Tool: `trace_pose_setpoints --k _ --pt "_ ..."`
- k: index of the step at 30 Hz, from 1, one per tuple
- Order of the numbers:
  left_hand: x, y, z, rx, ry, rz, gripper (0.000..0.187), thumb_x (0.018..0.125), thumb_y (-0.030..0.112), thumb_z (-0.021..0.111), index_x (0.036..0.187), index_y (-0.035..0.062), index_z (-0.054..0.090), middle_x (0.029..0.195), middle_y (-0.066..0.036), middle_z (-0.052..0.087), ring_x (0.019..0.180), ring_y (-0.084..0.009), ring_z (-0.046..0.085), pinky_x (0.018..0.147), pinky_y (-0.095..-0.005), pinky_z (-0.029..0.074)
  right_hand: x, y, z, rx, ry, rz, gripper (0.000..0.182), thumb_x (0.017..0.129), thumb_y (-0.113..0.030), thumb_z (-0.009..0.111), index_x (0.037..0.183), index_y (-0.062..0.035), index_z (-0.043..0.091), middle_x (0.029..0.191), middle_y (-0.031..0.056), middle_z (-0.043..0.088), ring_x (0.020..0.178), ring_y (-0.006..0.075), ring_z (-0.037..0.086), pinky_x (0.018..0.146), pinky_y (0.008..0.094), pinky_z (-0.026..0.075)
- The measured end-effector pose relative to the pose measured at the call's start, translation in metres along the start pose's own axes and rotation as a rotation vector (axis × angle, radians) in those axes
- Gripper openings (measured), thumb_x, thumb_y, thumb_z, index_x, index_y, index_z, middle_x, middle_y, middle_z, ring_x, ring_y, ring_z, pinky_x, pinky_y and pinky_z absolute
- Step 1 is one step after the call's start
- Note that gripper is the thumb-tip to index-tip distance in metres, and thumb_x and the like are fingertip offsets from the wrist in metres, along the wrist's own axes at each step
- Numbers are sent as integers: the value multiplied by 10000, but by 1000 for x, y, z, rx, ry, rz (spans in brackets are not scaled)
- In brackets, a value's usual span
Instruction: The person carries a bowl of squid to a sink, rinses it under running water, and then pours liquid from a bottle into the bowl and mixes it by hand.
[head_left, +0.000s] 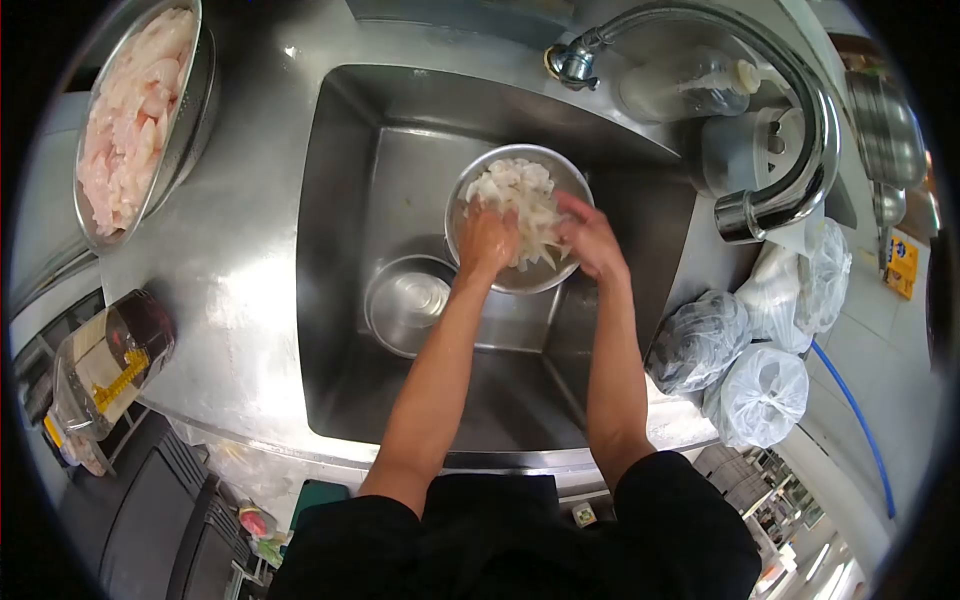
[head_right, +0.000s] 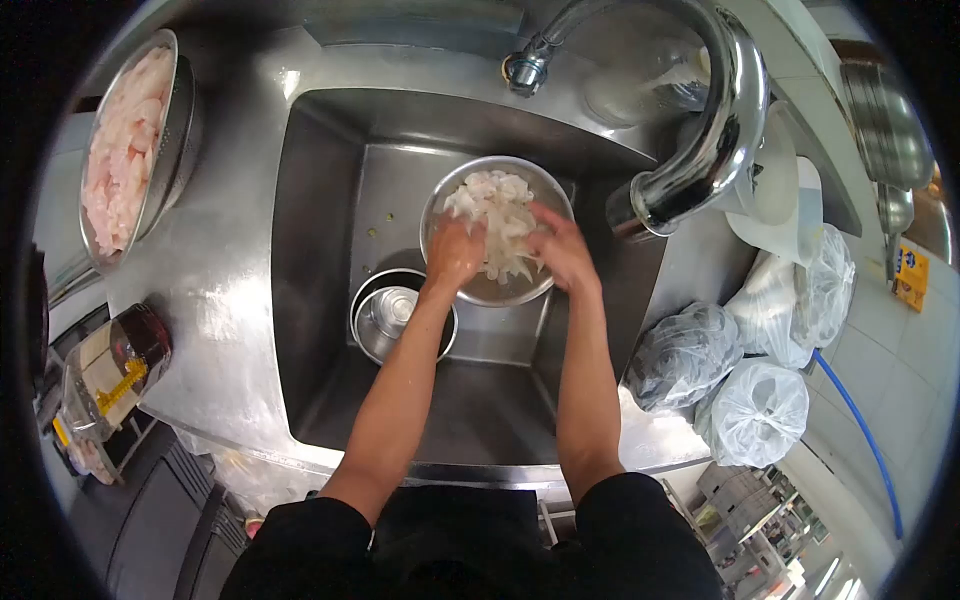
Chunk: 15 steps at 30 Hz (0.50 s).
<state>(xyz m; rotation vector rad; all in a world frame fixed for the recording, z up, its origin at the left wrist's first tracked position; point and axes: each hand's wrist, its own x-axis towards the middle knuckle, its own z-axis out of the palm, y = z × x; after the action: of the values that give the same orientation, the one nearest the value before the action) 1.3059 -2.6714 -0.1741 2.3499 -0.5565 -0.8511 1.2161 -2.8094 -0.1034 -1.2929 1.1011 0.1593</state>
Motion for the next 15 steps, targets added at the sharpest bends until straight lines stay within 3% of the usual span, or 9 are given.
trace_pose_setpoints --k 1,3,4,5,7,8,9,11,15 --pt "6 1 3 -3 2 0 619 894 485 476 1288 8 441 1253 -271 491 1176 -392 471 971 -401 402 3 -8 -3 43 49 17 622 712 -100 637 1308 -30 473 1116 124 606 946 208 616 736 304 498" --pt "33 13 5 -605 83 -268 593 853 477 537 1232 22 511 1223 -249 515 1171 -375 485 942 -396 425 59 31 3 -32 148 -17 648 714 -120 638 1328 -33 454 1128 130 605 963 201 609 760 314 493" --pt "44 24 10 -779 50 -619 503 825 433 574 1128 32 575 1130 -218 564 1110 -343 534 883 -387 451 97 63 15 -192 178 -92 638 715 -123 632 1323 -40 459 1126 132 607 980 201 604 783 315 486" --pt "53 20 17 -782 53 -616 503 825 433 574 1128 32 575 1130 -218 564 1110 -343 534 883 -387 451 116 78 25 -351 207 -168 629 716 -127 625 1318 -48 465 1124 134 609 997 202 599 806 316 480" --pt "62 6 34 -545 -132 -249 397 814 353 591 1039 26 585 1026 -190 595 1031 -300 576 839 -377 459 110 71 33 -314 138 -220 608 715 -133 627 1301 -58 482 1117 134 610 1008 203 596 827 317 472" --pt "62 0 37 -591 -154 -205 288 799 247 591 961 9 586 1011 -201 608 987 -299 591 825 -382 455 104 66 35 -273 67 -266 588 714 -138 628 1284 -67 500 1110 133 612 1020 203 592 849 317 463" --pt "53 -6 34 -582 -161 -208 288 799 247 591 961 9 586 1011 -201 608 987 -299 591 825 -382 455 84 54 31 -264 69 -258 588 714 -138 628 1284 -67 500 1110 133 612 1020 203 592 849 317 463" --pt "34 -16 22 -376 -97 328 255 790 204 598 958 12 604 1040 -213 598 968 -330 588 834 -383 458 41 20 7 -418 -70 -199 535 700 -100 634 1226 -79 540 1102 115 615 1015 206 591 840 317 465" --pt "0 -31 28 -126 168 560 300 793 191 592 1042 23 595 1074 -227 585 967 -367 577 853 -375 461 31 48 -17 -446 -47 -384 542 693 -87 649 1220 -68 525 1116 118 603 1003 194 590 824 316 474"
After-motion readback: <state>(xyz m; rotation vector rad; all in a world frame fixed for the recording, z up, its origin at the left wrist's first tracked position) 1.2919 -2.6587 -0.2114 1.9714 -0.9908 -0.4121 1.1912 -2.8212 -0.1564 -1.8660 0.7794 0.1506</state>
